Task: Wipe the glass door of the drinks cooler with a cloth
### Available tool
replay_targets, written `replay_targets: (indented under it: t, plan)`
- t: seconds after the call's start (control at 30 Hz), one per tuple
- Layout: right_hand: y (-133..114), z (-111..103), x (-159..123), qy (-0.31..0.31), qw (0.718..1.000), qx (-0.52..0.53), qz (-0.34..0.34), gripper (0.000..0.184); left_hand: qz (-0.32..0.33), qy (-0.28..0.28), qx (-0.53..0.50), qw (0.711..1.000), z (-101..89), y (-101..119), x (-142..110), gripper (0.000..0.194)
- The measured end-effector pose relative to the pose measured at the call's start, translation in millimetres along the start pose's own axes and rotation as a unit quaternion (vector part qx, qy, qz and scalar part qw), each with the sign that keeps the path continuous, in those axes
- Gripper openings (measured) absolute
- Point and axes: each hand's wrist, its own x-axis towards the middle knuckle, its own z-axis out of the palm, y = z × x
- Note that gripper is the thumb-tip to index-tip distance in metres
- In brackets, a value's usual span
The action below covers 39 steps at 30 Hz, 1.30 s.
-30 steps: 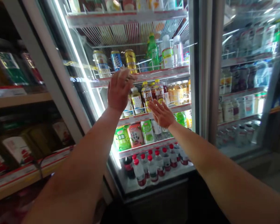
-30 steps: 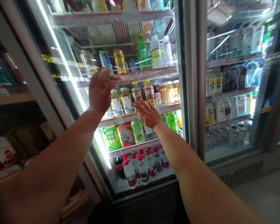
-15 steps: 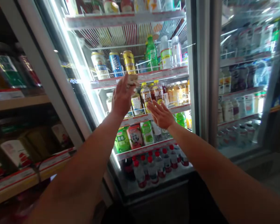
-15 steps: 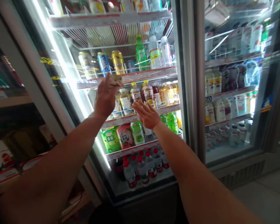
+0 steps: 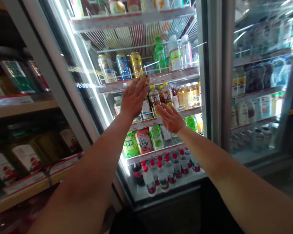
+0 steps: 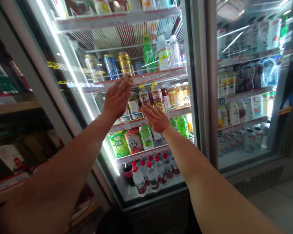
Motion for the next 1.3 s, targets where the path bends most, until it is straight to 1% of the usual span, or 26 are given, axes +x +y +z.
replay_targets:
  t: [0.07, 0.13, 0.2, 0.3, 0.37, 0.43, 0.47, 0.57, 0.63, 0.7, 0.83, 0.9, 0.97, 1.1, 1.17, 1.23, 1.3]
  plan:
    - [0, 1, 0, 0.002, 1.000, -0.010, 0.001, 0.072, -0.031, 0.023, -0.001, 0.999, -5.4, -11, 15, 0.052]
    - [0, 0, -1, -0.004, 1.000, -0.014, 0.006, 0.071, -0.045, 0.024, -0.004, 0.999, -5.1, -11, 16, 0.054]
    - [-2, 0, -1, -0.009, 1.000, -0.014, 0.018, 0.069, -0.037, 0.015, -0.006, 0.999, 0.2, -1, 1, 0.052]
    - [-4, 1, -1, -0.001, 0.999, -0.018, 0.041, 0.066, -0.001, 0.004, 0.001, 1.000, 8.9, 19, -32, 0.048]
    - [-5, 1, -2, 0.011, 0.999, -0.026, 0.046, 0.064, 0.027, -0.011, 0.012, 1.000, 10.1, 23, -45, 0.047]
    - [-5, 1, -2, 0.018, 0.998, -0.037, 0.044, 0.063, 0.035, -0.018, 0.022, 0.999, 6.8, 14, -43, 0.047]
    - [-5, 1, -2, 0.020, 0.998, -0.043, 0.042, 0.062, 0.024, -0.010, 0.026, 0.999, 4.2, 6, -37, 0.048]
    - [-5, 1, -3, 0.016, 0.998, -0.051, 0.037, 0.061, -0.034, 0.044, 0.032, 0.998, -1.9, -17, -20, 0.051]
    - [-5, 1, -3, 0.010, 0.998, -0.045, 0.038, 0.061, -0.041, 0.059, 0.032, 0.997, -1.0, -21, -20, 0.052]
    - [-5, 1, -3, 0.005, 0.998, -0.036, 0.044, 0.061, -0.028, 0.050, 0.033, 0.998, 3.6, -10, -34, 0.051]
    - [-6, 2, -4, 0.022, 0.998, -0.036, 0.040, 0.062, 0.007, 0.018, 0.040, 0.999, 13.4, 28, -82, 0.049]
    - [-6, 2, -4, 0.032, 0.998, -0.039, 0.031, 0.063, 0.028, -0.006, 0.038, 0.999, 14.4, 37, -96, 0.050]
    - [-6, 2, -4, 0.029, 0.999, -0.033, 0.030, 0.064, 0.025, -0.012, 0.034, 0.999, 12.0, 35, -95, 0.049]
    - [-5, 1, -4, -0.002, 0.999, -0.014, 0.049, 0.065, -0.054, 0.026, 0.032, 0.998, 3.9, 18, -70, 0.051]
    - [-6, 0, -4, -0.010, 0.999, -0.014, 0.051, 0.064, -0.076, 0.041, 0.042, 0.995, 4.6, 18, -67, 0.052]
    - [-6, 0, -4, -0.009, 0.999, -0.018, 0.047, 0.063, -0.073, 0.044, 0.048, 0.995, 10.3, 30, -80, 0.051]
    - [-6, 0, -4, -0.002, 0.999, -0.022, 0.045, 0.062, -0.054, 0.030, 0.043, 0.997, 18.9, 52, -111, 0.050]
